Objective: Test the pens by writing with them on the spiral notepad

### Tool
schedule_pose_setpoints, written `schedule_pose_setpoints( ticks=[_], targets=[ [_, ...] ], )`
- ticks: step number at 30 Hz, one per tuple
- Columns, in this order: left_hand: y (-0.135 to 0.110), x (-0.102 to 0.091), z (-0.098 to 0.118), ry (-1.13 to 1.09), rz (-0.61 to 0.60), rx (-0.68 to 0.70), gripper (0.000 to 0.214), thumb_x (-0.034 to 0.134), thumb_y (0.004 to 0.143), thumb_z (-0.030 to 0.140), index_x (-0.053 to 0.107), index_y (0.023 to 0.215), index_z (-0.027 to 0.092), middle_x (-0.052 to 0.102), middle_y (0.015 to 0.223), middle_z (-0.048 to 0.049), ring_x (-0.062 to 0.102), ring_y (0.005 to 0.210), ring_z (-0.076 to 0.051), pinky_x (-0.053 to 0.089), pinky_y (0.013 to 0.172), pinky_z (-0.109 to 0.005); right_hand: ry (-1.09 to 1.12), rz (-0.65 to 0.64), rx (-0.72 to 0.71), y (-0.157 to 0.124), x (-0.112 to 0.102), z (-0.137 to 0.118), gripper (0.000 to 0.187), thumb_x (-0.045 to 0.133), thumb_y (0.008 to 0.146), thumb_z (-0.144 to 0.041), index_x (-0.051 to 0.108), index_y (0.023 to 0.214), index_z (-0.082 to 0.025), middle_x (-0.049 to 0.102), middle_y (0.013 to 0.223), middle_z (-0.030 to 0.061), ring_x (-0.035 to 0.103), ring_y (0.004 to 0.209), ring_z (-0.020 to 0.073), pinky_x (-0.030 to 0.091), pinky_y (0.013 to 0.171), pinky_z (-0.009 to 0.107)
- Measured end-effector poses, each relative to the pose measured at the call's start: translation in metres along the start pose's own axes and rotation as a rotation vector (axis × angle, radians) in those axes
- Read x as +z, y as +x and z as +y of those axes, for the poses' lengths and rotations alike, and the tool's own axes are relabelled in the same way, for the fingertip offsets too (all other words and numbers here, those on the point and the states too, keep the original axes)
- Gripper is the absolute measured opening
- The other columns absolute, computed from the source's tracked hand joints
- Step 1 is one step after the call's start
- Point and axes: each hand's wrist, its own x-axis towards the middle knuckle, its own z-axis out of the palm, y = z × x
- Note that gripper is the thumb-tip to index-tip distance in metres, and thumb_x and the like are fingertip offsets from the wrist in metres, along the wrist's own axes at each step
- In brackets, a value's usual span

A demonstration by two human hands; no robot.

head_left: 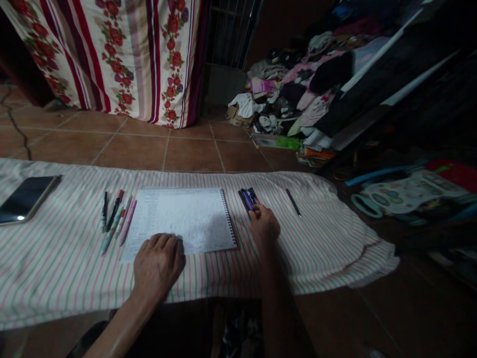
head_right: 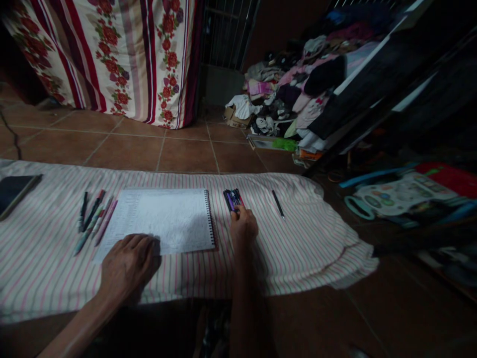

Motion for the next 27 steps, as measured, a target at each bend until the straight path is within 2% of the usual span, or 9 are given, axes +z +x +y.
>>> schedule_pose_setpoints(
  ticks=[11, 20, 23, 27],
  targets=[
    [-0.003, -0.004, 0.000, -0.018, 0.011, 0.020, 0.021, 0.043, 0.082, 0.025, 0.063, 0.078, 0.019, 0.067, 0.079, -0.0053, 0.059, 0.077, -0.021, 0.043, 0.068, -0.034, -0.038, 0.032, 0.079, -0.004, -0.003, -0.014, 0.019, 0.053, 0.079, -0.022, 0.062, 0.095, -0.020, 0.060, 0.084, 0.0052, 0.052, 0.075, 0.0171, 0.030, 0.062, 0.027],
    [-0.003, -0.004, -0.001, -0.039, -0.018, -0.002, 0.024, 0.042, 0.083, 0.026, 0.064, 0.082, 0.018, 0.067, 0.082, -0.0055, 0.060, 0.080, -0.022, 0.045, 0.070, -0.036, -0.060, 0.064, 0.121, -0.005, -0.002, -0.015, 0.018, 0.054, 0.077, -0.021, 0.061, 0.094, -0.019, 0.058, 0.088, 0.0053, 0.052, 0.076, 0.0169, 0.031, 0.061, 0.026],
    [-0.003, -0.005, -0.001, -0.045, -0.016, -0.006, 0.023, 0.043, 0.083, 0.026, 0.064, 0.081, 0.018, 0.067, 0.081, -0.0052, 0.060, 0.080, -0.022, 0.046, 0.070, -0.035, -0.042, 0.065, 0.111, -0.005, -0.002, -0.014, 0.019, 0.053, 0.077, -0.021, 0.061, 0.093, -0.019, 0.058, 0.090, 0.0065, 0.053, 0.078, 0.0177, 0.033, 0.063, 0.027],
    [-0.003, -0.005, -0.001, -0.040, 0.018, 0.003, 0.023, 0.043, 0.082, 0.026, 0.064, 0.080, 0.018, 0.067, 0.080, -0.0056, 0.060, 0.078, -0.021, 0.046, 0.069, -0.034, -0.001, 0.159, 0.007, -0.002, 0.000, -0.007, 0.019, 0.051, 0.077, -0.020, 0.064, 0.091, -0.018, 0.060, 0.093, 0.0088, 0.050, 0.087, 0.0217, 0.037, 0.075, 0.031]
  ],
)
